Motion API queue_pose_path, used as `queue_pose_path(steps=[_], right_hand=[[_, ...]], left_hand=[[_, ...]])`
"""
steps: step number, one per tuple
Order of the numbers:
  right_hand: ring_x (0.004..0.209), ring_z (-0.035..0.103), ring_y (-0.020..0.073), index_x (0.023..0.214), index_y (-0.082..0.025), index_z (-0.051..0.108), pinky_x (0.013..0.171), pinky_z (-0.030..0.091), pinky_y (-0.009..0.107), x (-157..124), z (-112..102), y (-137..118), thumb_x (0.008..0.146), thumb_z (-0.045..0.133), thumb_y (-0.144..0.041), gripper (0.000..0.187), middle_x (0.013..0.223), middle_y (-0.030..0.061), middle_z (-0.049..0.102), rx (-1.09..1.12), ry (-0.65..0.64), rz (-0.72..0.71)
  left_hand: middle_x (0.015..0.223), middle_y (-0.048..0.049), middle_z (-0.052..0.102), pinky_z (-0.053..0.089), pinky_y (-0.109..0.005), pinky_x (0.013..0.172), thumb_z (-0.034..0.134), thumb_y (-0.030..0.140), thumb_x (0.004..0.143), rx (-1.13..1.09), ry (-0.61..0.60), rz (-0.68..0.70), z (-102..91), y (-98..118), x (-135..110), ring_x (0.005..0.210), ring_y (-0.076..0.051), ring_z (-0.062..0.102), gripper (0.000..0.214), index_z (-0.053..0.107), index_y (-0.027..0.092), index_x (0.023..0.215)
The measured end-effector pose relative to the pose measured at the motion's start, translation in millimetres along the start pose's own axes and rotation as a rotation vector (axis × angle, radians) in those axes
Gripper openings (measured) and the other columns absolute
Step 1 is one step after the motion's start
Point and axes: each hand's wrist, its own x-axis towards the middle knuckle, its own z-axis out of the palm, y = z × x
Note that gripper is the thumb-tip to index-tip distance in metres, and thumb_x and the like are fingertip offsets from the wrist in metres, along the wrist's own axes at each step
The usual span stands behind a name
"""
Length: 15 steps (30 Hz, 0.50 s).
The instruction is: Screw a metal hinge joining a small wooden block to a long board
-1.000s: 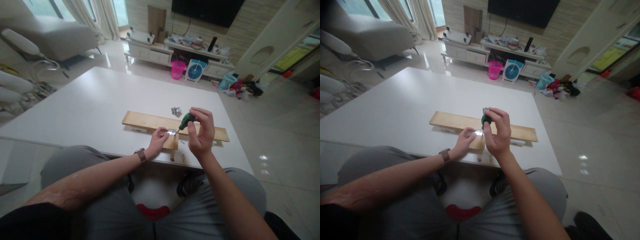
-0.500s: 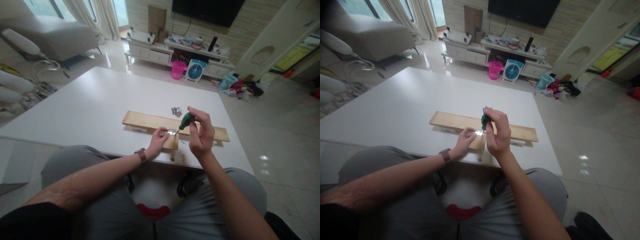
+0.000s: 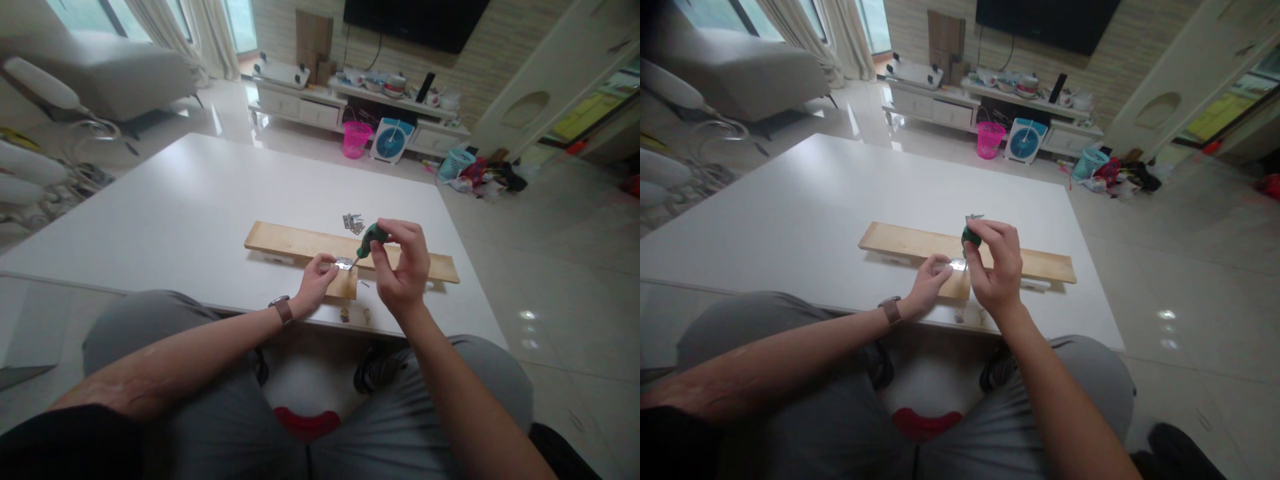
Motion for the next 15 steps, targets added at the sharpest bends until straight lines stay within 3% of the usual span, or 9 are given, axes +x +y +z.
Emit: queue_pose_path(steps=[3,9,15], right_hand=[[0.108,0.075,0.0241,0.133,-0.031,0.07,0.089,0.068,0.047,-0.1,0.2,0.0,0.1,0.071,-0.021,0.034,0.116,0.0058,0.072,-0.033,0.018,-0.012],[0.125,0.074,0.0269,0.143,-0.034,0.065,0.096,0.068,0.051,-2.1,1.1,-1.3,0.105,0.055,-0.016,0.043,0.133,0.0081,0.075,0.048,-0.031,0.035],[0.102,0.072,0.0224,0.129,-0.031,0.071,0.084,0.066,0.043,0.3,-0.7,-2.1,0.098,0.076,-0.02,0.034,0.109,0.0035,0.066,-0.041,0.038,0.0]], left_hand=[[0.081,-0.0002,0.074,0.051,-0.028,0.065,0.088,0.051,0.082,0.008,0.01,0.02,0.0,0.8,0.0,0.071,-0.018,0.069,0.044,0.064,0.022,0.103],[0.083,-0.0012,0.076,0.052,-0.028,0.067,0.088,0.05,0.083,0.002,0.005,0.005,-0.9,-0.9,0.2,0.072,-0.018,0.07,0.043,0.064,0.022,0.104],[0.078,0.0003,0.073,0.052,-0.028,0.067,0.087,0.051,0.083,-0.024,0.0,-0.006,0.1,-0.5,-1.2,0.072,-0.019,0.07,0.044,0.062,0.022,0.105]])
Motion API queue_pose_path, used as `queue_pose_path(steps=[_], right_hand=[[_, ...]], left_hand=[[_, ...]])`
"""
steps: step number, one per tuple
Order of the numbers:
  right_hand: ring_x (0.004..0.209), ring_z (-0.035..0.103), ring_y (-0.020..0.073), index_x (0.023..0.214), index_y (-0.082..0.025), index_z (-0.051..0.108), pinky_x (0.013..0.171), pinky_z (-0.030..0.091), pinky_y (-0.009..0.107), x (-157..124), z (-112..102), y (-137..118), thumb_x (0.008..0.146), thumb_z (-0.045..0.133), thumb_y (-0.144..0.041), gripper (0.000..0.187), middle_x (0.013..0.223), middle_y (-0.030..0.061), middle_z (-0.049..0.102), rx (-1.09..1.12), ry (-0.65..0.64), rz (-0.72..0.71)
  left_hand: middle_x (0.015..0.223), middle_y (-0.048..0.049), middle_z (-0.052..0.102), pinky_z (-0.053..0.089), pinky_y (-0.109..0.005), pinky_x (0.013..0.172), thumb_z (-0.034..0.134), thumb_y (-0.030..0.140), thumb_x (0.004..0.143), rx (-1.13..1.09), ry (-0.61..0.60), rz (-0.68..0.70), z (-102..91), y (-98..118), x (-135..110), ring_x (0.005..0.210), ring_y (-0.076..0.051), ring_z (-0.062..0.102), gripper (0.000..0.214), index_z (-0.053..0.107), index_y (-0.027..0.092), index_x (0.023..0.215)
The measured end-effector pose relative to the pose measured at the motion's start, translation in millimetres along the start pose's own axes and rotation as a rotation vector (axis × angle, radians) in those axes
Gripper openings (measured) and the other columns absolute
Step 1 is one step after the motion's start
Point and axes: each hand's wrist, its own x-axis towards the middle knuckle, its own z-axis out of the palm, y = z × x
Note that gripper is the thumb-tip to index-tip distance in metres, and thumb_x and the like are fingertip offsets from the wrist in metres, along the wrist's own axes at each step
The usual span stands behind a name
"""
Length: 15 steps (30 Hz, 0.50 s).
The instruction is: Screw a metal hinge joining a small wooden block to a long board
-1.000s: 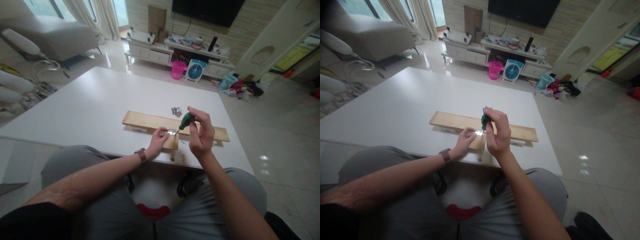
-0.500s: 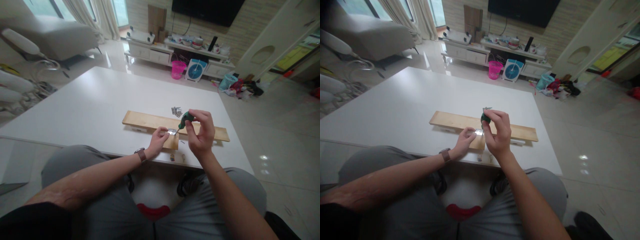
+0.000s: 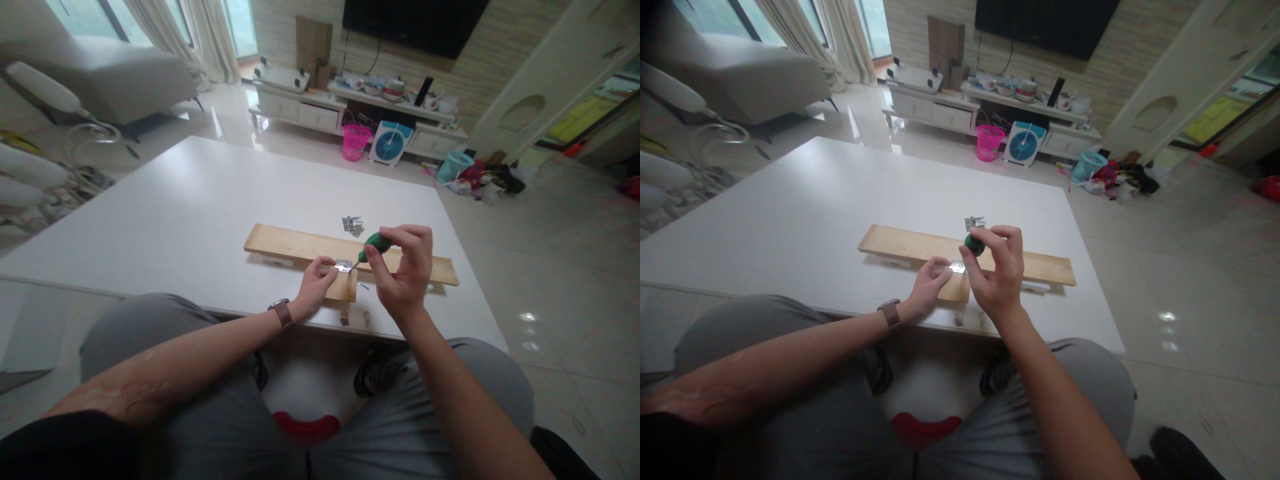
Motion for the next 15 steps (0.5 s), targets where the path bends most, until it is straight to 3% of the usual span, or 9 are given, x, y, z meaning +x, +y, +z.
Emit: queue_pose_path(steps=[6,13,15], right_hand=[[0.125,0.073,0.0263,0.142,-0.031,0.066,0.099,0.066,0.05,-1.3,1.8,-1.4,0.104,0.058,-0.012,0.043,0.132,0.009,0.075,0.081,-0.052,0.011],[0.103,0.072,0.0207,0.128,-0.031,0.072,0.083,0.064,0.039,-0.6,1.2,-2.8,0.099,0.073,-0.013,0.034,0.113,0.0046,0.068,0.051,0.003,0.016],[0.104,0.071,0.0214,0.127,-0.031,0.072,0.086,0.064,0.041,-1.2,0.5,-3.1,0.099,0.072,-0.015,0.032,0.114,0.0049,0.067,0.053,0.006,0.027]], left_hand=[[0.079,-0.0001,0.075,0.051,-0.027,0.066,0.088,0.051,0.082,0.013,0.003,-0.009,0.4,3.1,-1.5,0.072,-0.018,0.07,0.044,0.063,0.022,0.104],[0.083,-0.0004,0.076,0.053,-0.027,0.067,0.088,0.054,0.082,0.014,0.013,-0.006,0.9,3.7,-1.4,0.075,-0.019,0.072,0.046,0.064,0.022,0.103],[0.083,-0.0004,0.076,0.053,-0.027,0.067,0.089,0.055,0.081,0.021,0.015,-0.007,0.6,3.7,-1.4,0.075,-0.019,0.072,0.047,0.063,0.022,0.103]])
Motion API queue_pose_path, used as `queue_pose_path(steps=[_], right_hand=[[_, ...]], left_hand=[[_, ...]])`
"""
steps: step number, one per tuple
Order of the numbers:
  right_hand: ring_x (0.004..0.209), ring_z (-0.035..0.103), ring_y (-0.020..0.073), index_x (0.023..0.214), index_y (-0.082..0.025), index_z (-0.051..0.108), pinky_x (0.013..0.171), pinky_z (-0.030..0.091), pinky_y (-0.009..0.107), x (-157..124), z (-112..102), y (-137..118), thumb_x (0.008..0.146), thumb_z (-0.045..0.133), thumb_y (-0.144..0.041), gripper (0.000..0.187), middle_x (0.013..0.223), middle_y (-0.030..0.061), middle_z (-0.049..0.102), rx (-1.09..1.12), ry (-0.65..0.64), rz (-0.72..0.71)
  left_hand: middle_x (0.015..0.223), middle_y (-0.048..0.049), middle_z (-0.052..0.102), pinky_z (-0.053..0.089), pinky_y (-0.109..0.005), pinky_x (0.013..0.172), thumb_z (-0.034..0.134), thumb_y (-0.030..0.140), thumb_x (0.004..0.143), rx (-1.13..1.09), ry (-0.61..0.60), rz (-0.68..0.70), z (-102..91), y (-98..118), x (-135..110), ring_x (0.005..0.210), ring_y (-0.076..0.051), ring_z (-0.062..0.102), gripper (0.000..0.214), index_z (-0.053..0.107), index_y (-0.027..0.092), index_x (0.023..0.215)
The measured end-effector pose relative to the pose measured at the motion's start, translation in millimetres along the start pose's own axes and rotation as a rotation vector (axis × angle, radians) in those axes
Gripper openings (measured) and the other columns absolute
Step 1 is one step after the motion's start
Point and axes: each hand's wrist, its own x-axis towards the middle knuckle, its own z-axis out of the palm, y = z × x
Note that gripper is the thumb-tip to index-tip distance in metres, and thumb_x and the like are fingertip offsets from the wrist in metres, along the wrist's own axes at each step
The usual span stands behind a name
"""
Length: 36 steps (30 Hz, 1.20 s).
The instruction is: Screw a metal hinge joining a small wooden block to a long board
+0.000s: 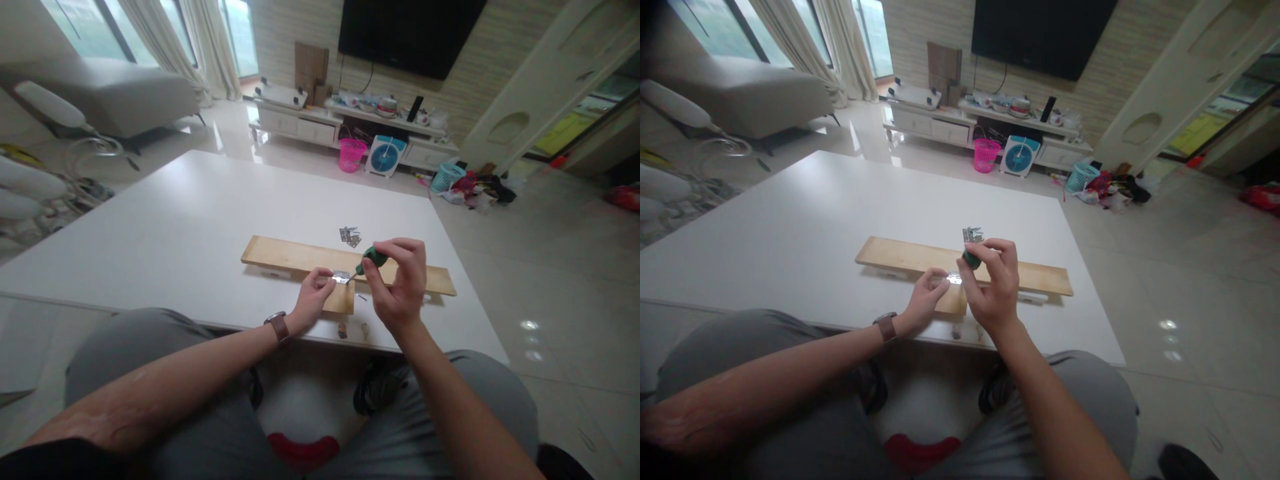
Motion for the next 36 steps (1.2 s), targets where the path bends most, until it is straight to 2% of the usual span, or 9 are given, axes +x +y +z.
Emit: queue_pose_path(steps=[5,12,18,21,25,27,31,33,36], right_hand=[[0.128,0.07,0.0268,0.138,-0.033,0.068,0.103,0.06,0.051,-3.1,-0.4,1.6,0.105,0.054,-0.011,0.042,0.134,0.0083,0.073,0.106,-0.074,0.033],[0.104,0.068,0.0214,0.131,-0.032,0.071,0.089,0.062,0.04,-0.4,-0.9,0.3,0.098,0.073,-0.015,0.037,0.11,0.004,0.068,-0.027,-0.017,-0.011],[0.123,0.072,0.0273,0.141,-0.031,0.067,0.101,0.063,0.05,0.6,-0.9,-0.8,0.103,0.058,-0.012,0.044,0.13,0.0082,0.074,0.023,-0.081,-0.02],[0.114,0.073,0.0254,0.14,-0.031,0.067,0.094,0.063,0.048,0.0,-0.5,-0.3,0.102,0.061,-0.011,0.043,0.122,0.0067,0.075,0.027,-0.069,-0.017],[0.102,0.07,0.0226,0.128,-0.031,0.071,0.085,0.062,0.042,-0.4,0.0,-0.3,0.099,0.073,-0.015,0.034,0.109,0.0045,0.069,-0.016,-0.022,-0.013],[0.106,0.07,0.0235,0.128,-0.031,0.071,0.088,0.062,0.043,-0.2,-0.1,-0.5,0.098,0.073,-0.016,0.033,0.113,0.0054,0.069,-0.012,-0.021,-0.007],[0.123,0.071,0.0266,0.137,-0.032,0.069,0.103,0.06,0.05,0.3,-1.0,-0.5,0.102,0.059,-0.013,0.04,0.13,0.0077,0.075,0.073,-0.078,-0.006],[0.124,0.072,0.0262,0.139,-0.032,0.068,0.104,0.06,0.05,0.2,-1.4,-0.4,0.103,0.055,-0.011,0.043,0.129,0.0073,0.076,0.093,-0.091,-0.012],[0.115,0.073,0.0252,0.137,-0.031,0.068,0.098,0.062,0.048,-0.1,-1.6,-0.8,0.102,0.06,-0.012,0.041,0.121,0.0062,0.076,0.058,-0.077,-0.01]], left_hand=[[0.081,-0.0006,0.075,0.052,-0.027,0.066,0.089,0.054,0.08,0.0,0.0,0.003,-1.2,-2.3,1.0,0.074,-0.019,0.071,0.047,0.064,0.021,0.103],[0.078,0.0002,0.075,0.051,-0.026,0.066,0.09,0.053,0.081,-0.027,-0.008,0.0,-0.8,-3.7,1.7,0.07,-0.018,0.07,0.047,0.063,0.022,0.104],[0.08,-0.0009,0.076,0.053,-0.028,0.066,0.09,0.054,0.081,-0.025,-0.021,-0.005,-0.6,-0.2,0.9,0.071,-0.019,0.071,0.048,0.063,0.021,0.104],[0.078,-0.0002,0.075,0.052,-0.028,0.065,0.091,0.054,0.079,-0.019,-0.019,0.002,-0.9,-0.9,1.5,0.07,-0.019,0.07,0.049,0.062,0.022,0.103],[0.077,0.0006,0.073,0.051,-0.027,0.065,0.09,0.053,0.08,-0.024,-0.017,0.003,-1.0,-2.9,2.5,0.07,-0.018,0.069,0.048,0.062,0.022,0.103],[0.077,0.0005,0.073,0.051,-0.027,0.065,0.089,0.053,0.08,-0.012,-0.008,0.009,-0.9,-3.3,2.7,0.07,-0.018,0.069,0.047,0.062,0.022,0.102],[0.078,-0.0004,0.074,0.051,-0.027,0.065,0.089,0.052,0.08,-0.006,-0.009,0.003,-0.7,-2.0,2.2,0.07,-0.018,0.069,0.047,0.062,0.022,0.103],[0.08,-0.0009,0.075,0.052,-0.027,0.066,0.089,0.053,0.08,-0.012,-0.015,-0.005,-0.6,-1.1,1.6,0.071,-0.018,0.07,0.047,0.062,0.022,0.104],[0.078,-0.0004,0.074,0.053,-0.028,0.066,0.089,0.053,0.08,-0.014,-0.014,-0.004,-0.5,-0.8,1.0,0.072,-0.019,0.071,0.048,0.062,0.022,0.103]])
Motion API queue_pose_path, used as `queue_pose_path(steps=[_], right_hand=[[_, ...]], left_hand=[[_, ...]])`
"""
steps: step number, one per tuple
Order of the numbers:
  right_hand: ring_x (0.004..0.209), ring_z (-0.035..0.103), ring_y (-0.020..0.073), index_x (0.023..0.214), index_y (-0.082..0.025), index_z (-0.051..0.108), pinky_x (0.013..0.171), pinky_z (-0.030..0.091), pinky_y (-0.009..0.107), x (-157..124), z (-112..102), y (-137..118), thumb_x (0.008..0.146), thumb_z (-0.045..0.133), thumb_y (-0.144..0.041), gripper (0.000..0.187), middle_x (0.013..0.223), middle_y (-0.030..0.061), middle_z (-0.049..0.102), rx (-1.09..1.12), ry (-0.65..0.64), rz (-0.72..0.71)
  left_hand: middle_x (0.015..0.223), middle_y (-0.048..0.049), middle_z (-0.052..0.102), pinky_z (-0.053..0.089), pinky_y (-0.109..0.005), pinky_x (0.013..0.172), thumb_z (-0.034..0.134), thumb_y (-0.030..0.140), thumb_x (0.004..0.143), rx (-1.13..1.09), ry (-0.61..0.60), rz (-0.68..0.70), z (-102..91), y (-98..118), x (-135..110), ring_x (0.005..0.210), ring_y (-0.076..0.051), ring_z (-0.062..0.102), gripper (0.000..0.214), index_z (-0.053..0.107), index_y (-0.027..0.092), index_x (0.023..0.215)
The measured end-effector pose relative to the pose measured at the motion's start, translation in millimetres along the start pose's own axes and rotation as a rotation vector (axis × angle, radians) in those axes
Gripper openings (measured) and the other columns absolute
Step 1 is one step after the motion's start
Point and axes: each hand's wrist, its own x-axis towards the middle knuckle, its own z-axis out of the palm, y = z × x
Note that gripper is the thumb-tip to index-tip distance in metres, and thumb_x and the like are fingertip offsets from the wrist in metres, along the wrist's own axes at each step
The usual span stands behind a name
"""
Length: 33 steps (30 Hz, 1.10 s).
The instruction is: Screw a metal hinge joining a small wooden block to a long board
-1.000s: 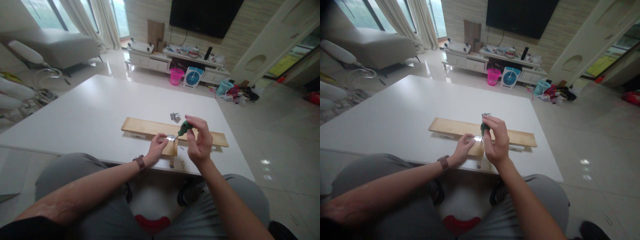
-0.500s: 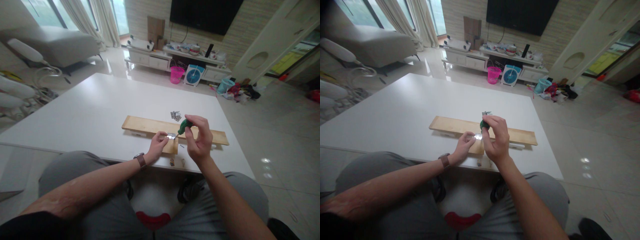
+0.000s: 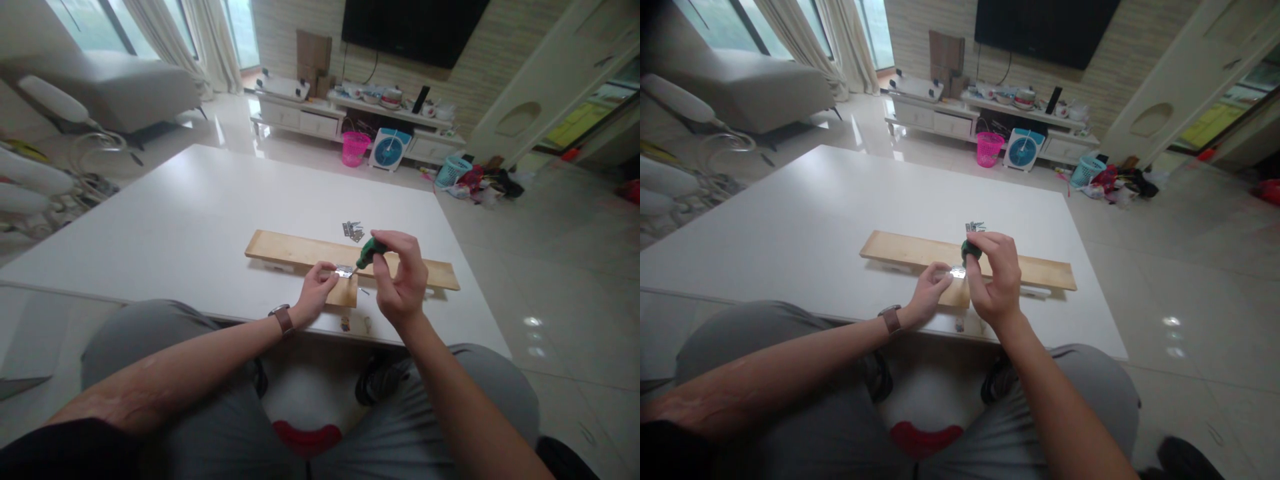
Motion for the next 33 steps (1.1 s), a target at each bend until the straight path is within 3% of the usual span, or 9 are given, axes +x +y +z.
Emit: queue_pose_path(steps=[6,12,18,25,33], right_hand=[[0.103,0.07,0.0232,0.127,-0.029,0.07,0.087,0.063,0.044,0.9,0.2,-1.3,0.098,0.075,-0.019,0.031,0.11,0.0044,0.069,-0.099,0.053,0.0],[0.12,0.074,0.0265,0.139,-0.03,0.066,0.094,0.065,0.049,-0.3,1.0,0.9,0.103,0.061,-0.014,0.04,0.128,0.0086,0.076,-0.029,0.006,-0.008],[0.098,0.073,0.0213,0.122,-0.03,0.071,0.08,0.065,0.042,1.5,0.8,-0.1,0.098,0.075,-0.018,0.027,0.108,0.004,0.069,-0.107,0.071,-0.023],[0.123,0.074,0.0272,0.136,-0.03,0.068,0.1,0.064,0.052,-0.9,0.0,0.2,0.104,0.056,-0.013,0.038,0.128,0.0086,0.076,-0.005,0.001,-0.002],[0.097,0.069,0.0217,0.122,-0.03,0.071,0.082,0.063,0.042,2.0,0.5,-1.1,0.097,0.077,-0.021,0.027,0.104,0.0031,0.066,-0.115,0.076,-0.013]], left_hand=[[0.078,0.0001,0.074,0.052,-0.028,0.066,0.088,0.054,0.082,-0.014,-0.009,-0.006,-0.2,-1.5,0.0,0.071,-0.019,0.071,0.047,0.061,0.022,0.104],[0.081,-0.001,0.076,0.052,-0.028,0.068,0.088,0.054,0.082,-0.018,-0.014,-0.007,0.2,0.5,-0.6,0.073,-0.019,0.071,0.047,0.062,0.022,0.105],[0.078,0.0002,0.075,0.052,-0.027,0.066,0.09,0.055,0.081,-0.02,-0.009,0.0,0.0,-1.9,0.6,0.07,-0.018,0.07,0.049,0.062,0.022,0.104],[0.081,-0.0006,0.076,0.053,-0.028,0.068,0.091,0.055,0.08,-0.002,0.002,0.018,-0.5,-1.5,1.2,0.074,-0.019,0.072,0.049,0.063,0.021,0.103],[0.081,-0.0007,0.076,0.052,-0.027,0.068,0.089,0.055,0.081,-0.01,-0.004,0.024,0.4,-1.2,0.8,0.074,-0.018,0.071,0.048,0.062,0.021,0.102]])
